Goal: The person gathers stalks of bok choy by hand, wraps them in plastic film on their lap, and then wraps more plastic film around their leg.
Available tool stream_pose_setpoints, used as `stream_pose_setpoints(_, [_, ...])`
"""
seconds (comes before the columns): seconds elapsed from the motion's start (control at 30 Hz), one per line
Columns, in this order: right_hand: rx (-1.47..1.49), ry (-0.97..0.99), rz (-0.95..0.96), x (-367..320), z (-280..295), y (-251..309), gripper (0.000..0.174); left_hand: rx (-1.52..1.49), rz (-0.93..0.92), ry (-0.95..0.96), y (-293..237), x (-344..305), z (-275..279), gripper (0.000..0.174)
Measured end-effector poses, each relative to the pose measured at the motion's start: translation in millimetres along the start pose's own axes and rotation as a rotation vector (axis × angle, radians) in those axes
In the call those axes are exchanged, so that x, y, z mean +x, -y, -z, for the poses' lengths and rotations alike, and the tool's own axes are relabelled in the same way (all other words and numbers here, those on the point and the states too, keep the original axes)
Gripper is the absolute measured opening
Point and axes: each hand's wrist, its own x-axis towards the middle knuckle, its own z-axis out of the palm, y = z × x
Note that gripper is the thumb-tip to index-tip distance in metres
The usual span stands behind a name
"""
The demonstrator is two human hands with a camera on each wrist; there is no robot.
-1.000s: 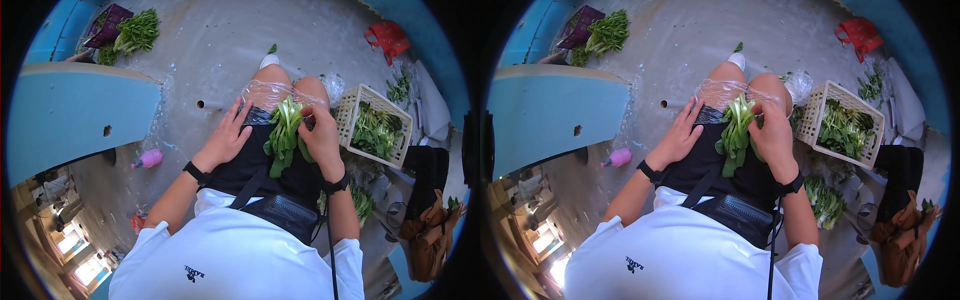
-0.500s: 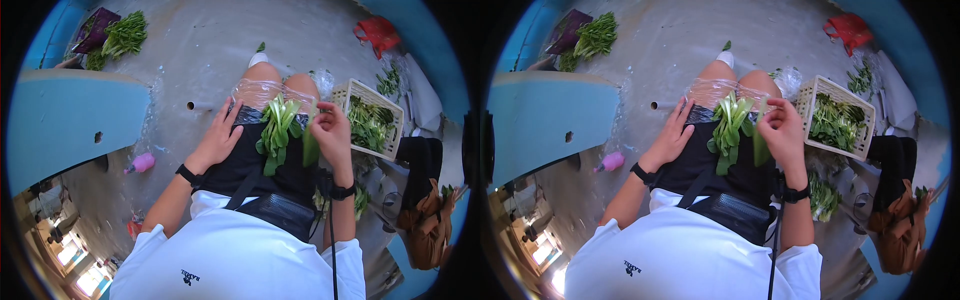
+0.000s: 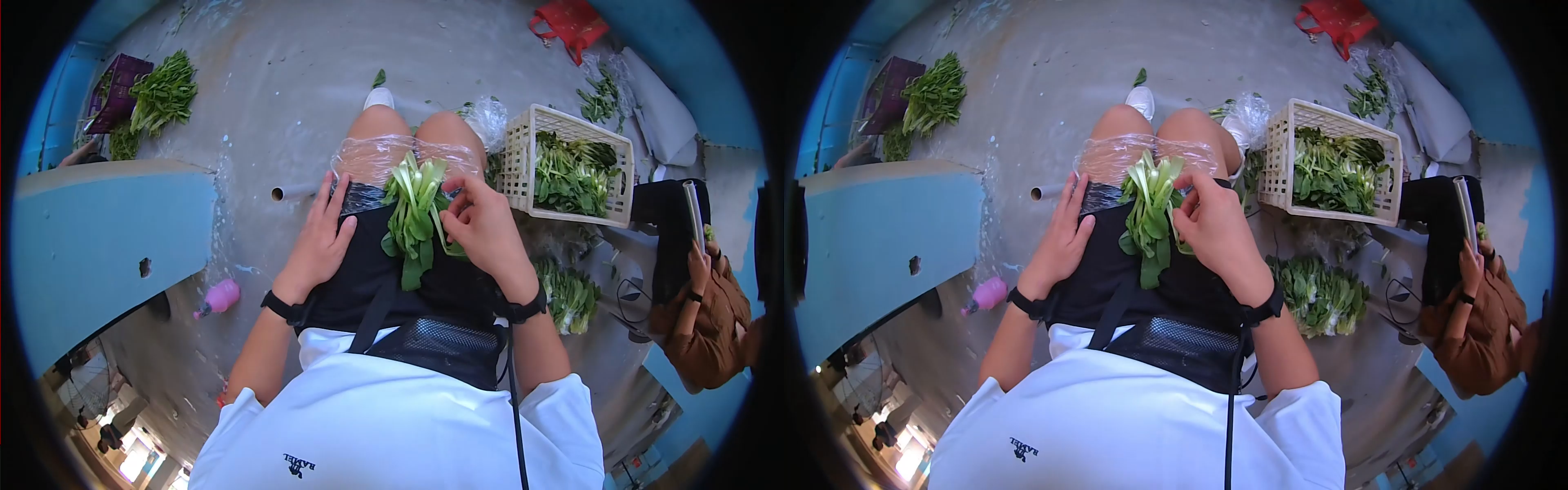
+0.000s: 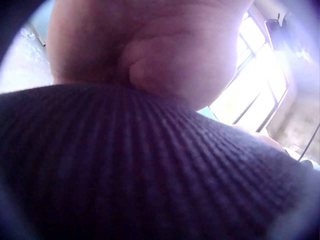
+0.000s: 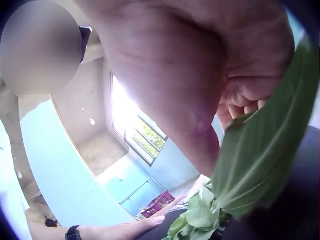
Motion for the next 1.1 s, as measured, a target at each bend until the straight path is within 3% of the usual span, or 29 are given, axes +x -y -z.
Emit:
stream_pose_setpoints(0.07, [0.012, -0.008, -0.023, -1.7, 0.0, 3.5, 0.028, 0.022, 0.013, 0.001, -2.1, -2.9, 1.8, 0.065])
stream_pose_setpoints(0.13, [-0.427, 0.1, 0.029, -9.6, 2.0, -0.9, 0.026, 0.021, 0.021, 0.009, -3.4, -2.1, 2.7, 0.066])
stream_pose_setpoints(0.23, [-0.55, 0.072, 0.1, -18.0, -1.3, -5.5, 0.026, 0.042, 0.026, 0.009, -1.4, -2.4, 2.0, 0.067])
stream_pose_setpoints(0.27, [-0.535, 0.121, 0.042, -18.5, 3.3, -0.3, 0.023, 0.043, 0.0, -0.011, 2.5, -2.6, -0.1, 0.067])
stream_pose_setpoints(0.37, [-0.021, 0.201, -0.088, -12.6, 16.2, 10.9, 0.027, 0.014, -0.002, -0.026, 2.3, -3.8, -1.3, 0.067])
stream_pose_setpoints(0.4, [0.172, 0.2, -0.066, -11.2, 18.4, 20.8, 0.029, 0.03, 0.0, -0.026, 1.0, -4.0, -1.0, 0.067])
stream_pose_setpoints(0.43, [0.173, 0.205, -0.061, -8.0, 13.6, 22.0, 0.029, 0.033, 0.004, -0.031, 1.4, -4.7, -1.1, 0.067])
stream_pose_setpoints(0.5, [0.671, 0.103, -0.004, 3.2, 1.1, 18.7, 0.029, 0.043, -0.004, -0.025, 3.5, -3.9, -2.2, 0.067])
stream_pose_setpoints(0.57, [0.657, 0.04, 0.017, 11.7, -10.8, -0.4, 0.025, 0.058, 0.001, -0.02, 3.2, -4.2, -2.8, 0.067])
stream_pose_setpoints(0.63, [0.12, -0.104, 0.209, 18.3, -19.8, -19.5, 0.019, 0.079, 0.014, -0.032, 3.5, -2.7, -0.6, 0.067])
stream_pose_setpoints(0.7, [0.085, -0.099, 0.126, 7.7, -18.6, -8.1, 0.017, 0.038, 0.023, -0.005, 0.3, -5.2, 0.0, 0.066])
stream_pose_setpoints(0.77, [-0.322, -0.162, 0.261, 3.5, -13.7, -9.4, 0.019, 0.041, 0.042, -0.007, -1.6, -7.4, 0.2, 0.066])
stream_pose_setpoints(0.8, [-0.272, -0.123, 0.194, 4.8, -13.1, -5.5, 0.021, 0.045, 0.038, -0.005, -1.5, -5.3, 1.0, 0.066])
stream_pose_setpoints(1.1, [-0.293, -0.016, 0.222, 10.5, -8.5, -22.3, 0.023, -0.001, 0.041, 0.012, -0.4, -2.7, -1.0, 0.066])
